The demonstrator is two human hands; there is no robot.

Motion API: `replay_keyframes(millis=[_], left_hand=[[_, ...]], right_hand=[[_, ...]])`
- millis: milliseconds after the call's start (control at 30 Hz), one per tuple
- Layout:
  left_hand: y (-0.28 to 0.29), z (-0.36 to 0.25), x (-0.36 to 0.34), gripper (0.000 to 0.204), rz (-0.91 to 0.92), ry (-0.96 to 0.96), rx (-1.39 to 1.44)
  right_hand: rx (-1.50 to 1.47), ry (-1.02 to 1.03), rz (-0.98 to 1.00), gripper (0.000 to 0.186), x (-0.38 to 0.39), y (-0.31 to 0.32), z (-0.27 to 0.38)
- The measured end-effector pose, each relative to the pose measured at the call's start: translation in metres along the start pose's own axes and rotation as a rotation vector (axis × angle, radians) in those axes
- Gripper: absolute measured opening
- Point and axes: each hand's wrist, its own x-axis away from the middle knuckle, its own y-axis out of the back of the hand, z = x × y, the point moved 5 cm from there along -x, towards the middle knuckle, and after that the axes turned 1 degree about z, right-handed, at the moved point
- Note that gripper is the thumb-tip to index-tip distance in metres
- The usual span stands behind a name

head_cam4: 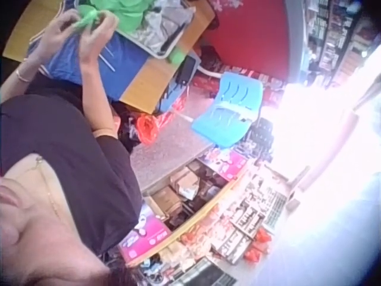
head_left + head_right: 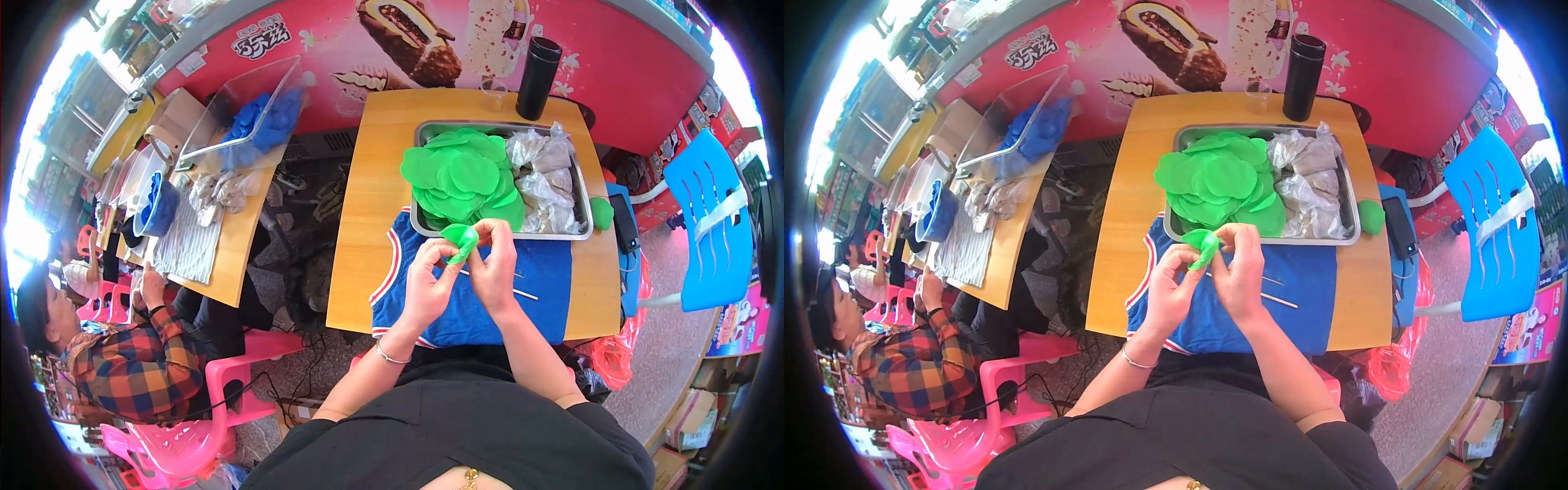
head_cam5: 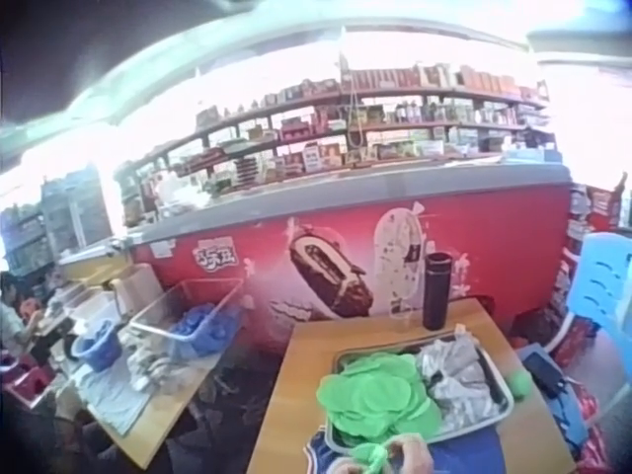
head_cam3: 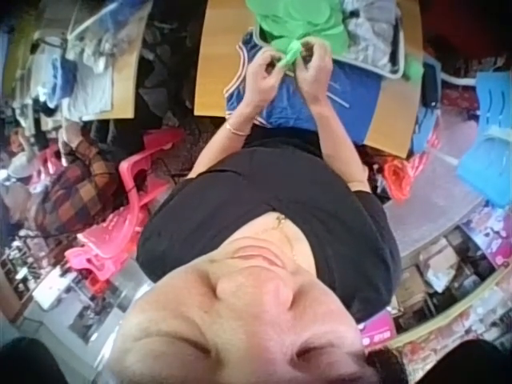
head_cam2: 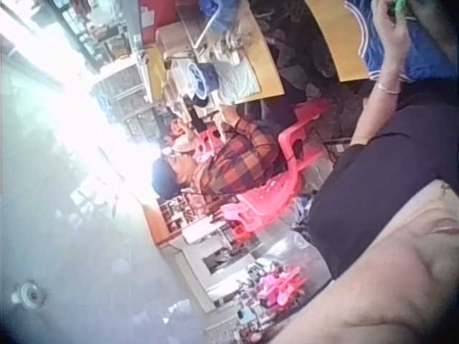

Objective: Hand-stuffing small green heart-shaped leather pieces using a thin stick and filling material from a plastic bag.

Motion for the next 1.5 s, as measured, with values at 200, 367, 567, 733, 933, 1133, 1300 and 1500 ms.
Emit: replay_keyframes(millis=[200,367,567,733,933,1133,1300,1500], left_hand=[[0.006,0.008,0.000,0.011,0.066,0.019,0.064],[0.022,0.009,-0.002,0.013,-0.192,0.088,0.185],[0.016,0.000,0.001,0.016,-0.175,-0.040,0.020],[0.009,0.008,0.008,0.007,-0.119,0.114,0.189],[0.016,-0.001,0.015,0.004,-0.083,-0.020,0.046],[0.008,0.003,0.019,0.010,0.172,0.222,0.332],[0.019,0.017,0.019,0.012,0.151,0.366,0.787],[0.008,0.002,0.020,0.014,0.169,0.487,1.028]], right_hand=[[-0.431,-0.352,0.221,0.012,0.010,-0.010,-0.011],[-0.749,-0.469,0.447,0.016,0.011,-0.013,-0.011],[-1.168,-0.608,0.767,0.021,0.018,-0.011,-0.001],[-1.197,-0.614,0.699,0.019,0.012,-0.008,-0.008],[-0.440,-0.297,0.540,0.018,0.004,-0.001,-0.002],[-0.124,-0.025,0.359,0.018,-0.001,0.003,0.013],[-0.365,-0.371,0.969,0.010,0.012,-0.008,0.002],[-0.692,-0.554,0.935,0.008,0.008,-0.005,0.004]])
